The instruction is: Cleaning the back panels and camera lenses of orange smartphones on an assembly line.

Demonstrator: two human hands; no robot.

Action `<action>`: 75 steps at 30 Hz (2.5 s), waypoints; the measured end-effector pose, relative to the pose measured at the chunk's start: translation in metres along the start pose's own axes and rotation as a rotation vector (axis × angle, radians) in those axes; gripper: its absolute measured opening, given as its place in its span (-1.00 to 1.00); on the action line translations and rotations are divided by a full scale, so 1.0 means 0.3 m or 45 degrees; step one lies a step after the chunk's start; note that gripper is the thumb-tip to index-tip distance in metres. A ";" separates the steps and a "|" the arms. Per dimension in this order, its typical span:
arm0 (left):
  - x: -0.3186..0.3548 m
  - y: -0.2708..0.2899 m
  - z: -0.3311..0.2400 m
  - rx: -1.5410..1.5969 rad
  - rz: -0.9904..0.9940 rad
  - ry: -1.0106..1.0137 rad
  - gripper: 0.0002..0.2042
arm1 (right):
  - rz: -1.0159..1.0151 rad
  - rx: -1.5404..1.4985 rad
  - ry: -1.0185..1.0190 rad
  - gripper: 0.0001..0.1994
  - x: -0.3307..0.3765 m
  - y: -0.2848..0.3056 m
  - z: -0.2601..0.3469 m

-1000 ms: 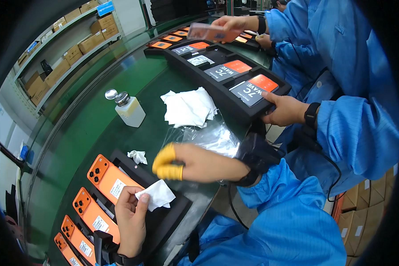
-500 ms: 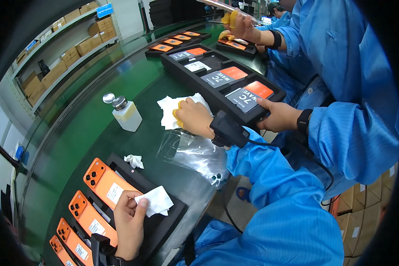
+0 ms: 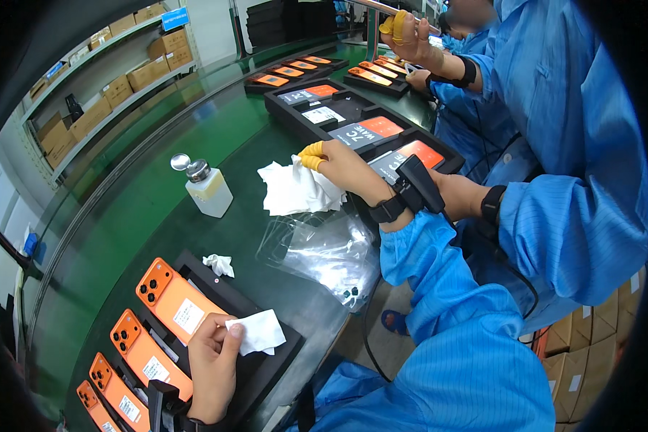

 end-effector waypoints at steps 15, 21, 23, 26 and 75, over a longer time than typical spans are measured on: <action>-0.009 -0.007 -0.017 0.085 0.025 -0.060 -0.82 | 0.350 -1.087 -0.100 -0.80 0.065 -0.094 0.103; -0.014 0.009 -0.044 0.262 0.036 -0.177 -0.81 | 0.533 -0.335 0.467 -0.76 0.162 -0.201 0.406; -0.013 0.024 -0.054 0.187 0.020 -0.244 -0.81 | 0.499 -0.319 0.434 -0.77 0.172 -0.235 0.409; -0.005 0.034 -0.054 0.162 -0.002 -0.228 -0.80 | 0.605 -0.396 0.256 -0.77 0.178 -0.264 0.405; -0.425 0.084 -0.239 -0.367 0.420 -0.187 -0.48 | 0.620 -0.873 0.084 -0.81 0.139 -0.256 0.243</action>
Point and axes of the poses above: each hand's wrist, its own x-axis away from the middle knuckle, its own y-axis out of the back of the hand, z = x × y, the point moved 9 cm from there along -x, towards the middle knuckle, and after that the axes turned 3 degrees about z, right-handed, at the moved point
